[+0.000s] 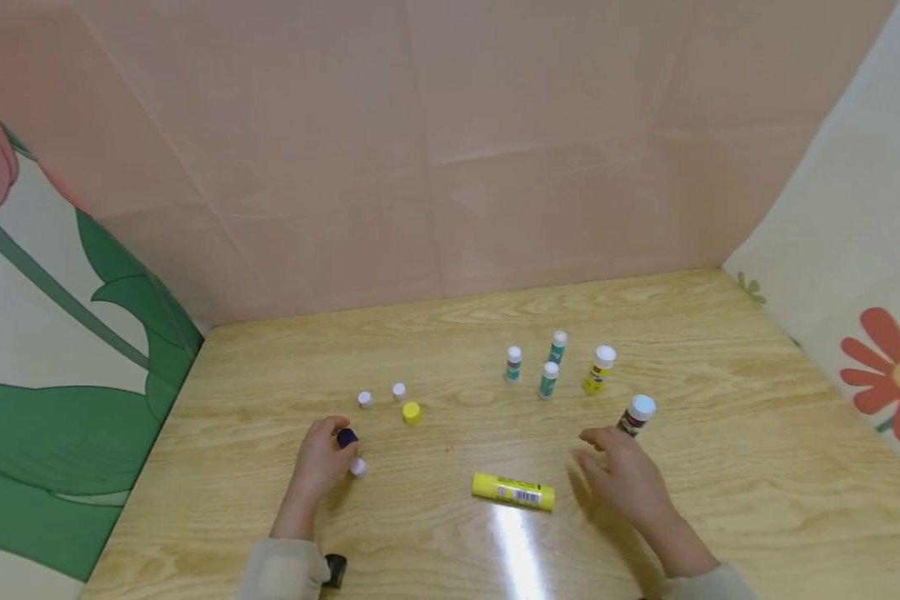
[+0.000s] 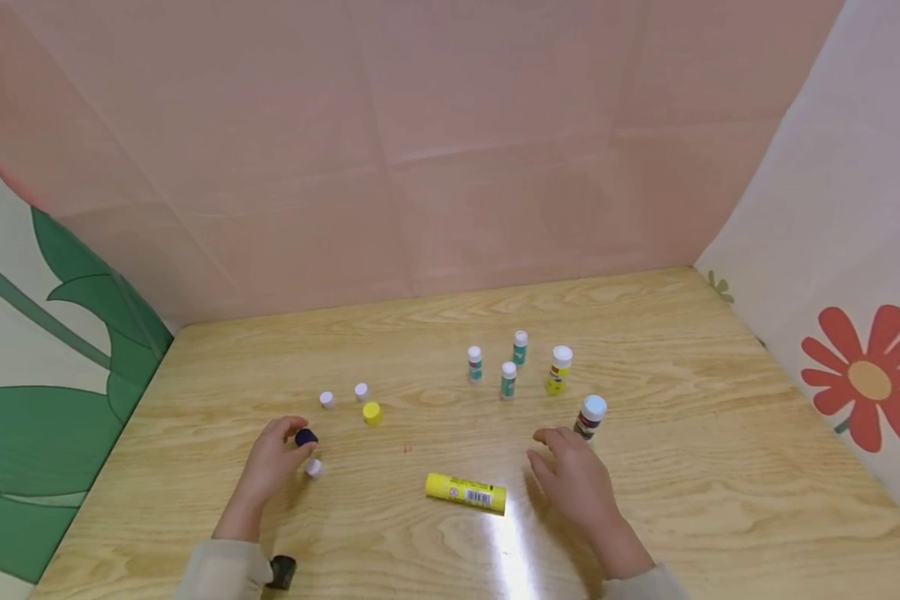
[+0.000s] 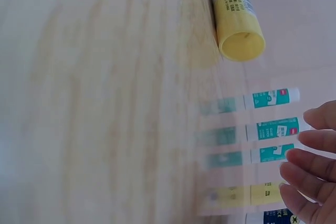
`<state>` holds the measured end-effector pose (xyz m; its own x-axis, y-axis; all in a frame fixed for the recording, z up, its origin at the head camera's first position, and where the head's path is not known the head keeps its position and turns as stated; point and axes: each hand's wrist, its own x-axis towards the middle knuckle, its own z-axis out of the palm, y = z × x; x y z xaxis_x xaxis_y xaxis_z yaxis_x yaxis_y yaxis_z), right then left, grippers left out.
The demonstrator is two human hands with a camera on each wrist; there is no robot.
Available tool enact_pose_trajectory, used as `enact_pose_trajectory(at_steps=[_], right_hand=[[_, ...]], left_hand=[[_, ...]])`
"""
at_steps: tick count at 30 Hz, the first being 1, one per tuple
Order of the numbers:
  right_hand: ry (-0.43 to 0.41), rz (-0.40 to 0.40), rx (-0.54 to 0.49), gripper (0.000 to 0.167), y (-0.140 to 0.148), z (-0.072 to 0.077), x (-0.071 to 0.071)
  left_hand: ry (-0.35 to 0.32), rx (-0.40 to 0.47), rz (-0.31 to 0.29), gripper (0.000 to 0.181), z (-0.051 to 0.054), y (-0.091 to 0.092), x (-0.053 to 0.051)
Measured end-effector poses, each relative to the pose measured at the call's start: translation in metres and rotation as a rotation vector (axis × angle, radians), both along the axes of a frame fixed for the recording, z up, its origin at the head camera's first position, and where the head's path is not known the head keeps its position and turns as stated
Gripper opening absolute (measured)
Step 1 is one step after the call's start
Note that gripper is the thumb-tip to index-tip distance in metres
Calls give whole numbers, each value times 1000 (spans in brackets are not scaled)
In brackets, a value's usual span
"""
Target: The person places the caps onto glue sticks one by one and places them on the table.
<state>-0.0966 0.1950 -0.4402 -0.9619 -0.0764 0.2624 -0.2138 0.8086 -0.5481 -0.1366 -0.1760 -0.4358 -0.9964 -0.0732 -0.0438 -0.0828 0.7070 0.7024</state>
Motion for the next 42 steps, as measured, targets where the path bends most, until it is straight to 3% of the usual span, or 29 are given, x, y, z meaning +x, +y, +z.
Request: enact_pose_trajectory(at_steps=[11, 22, 32, 42], right_hand=[[-7, -4, -2, 22, 7, 1, 4], [30, -31, -14, 22, 13, 1, 6], [9, -56, -29, 23, 19, 3, 9], [48, -81, -27, 23, 26, 2, 9]], left_hand=[[-52, 0, 3, 36, 2, 0, -1], [-46, -7, -9, 35, 3, 1, -1], [11, -42, -42, 32, 2, 0, 0], [-31, -69, -42, 33, 4, 2, -1]])
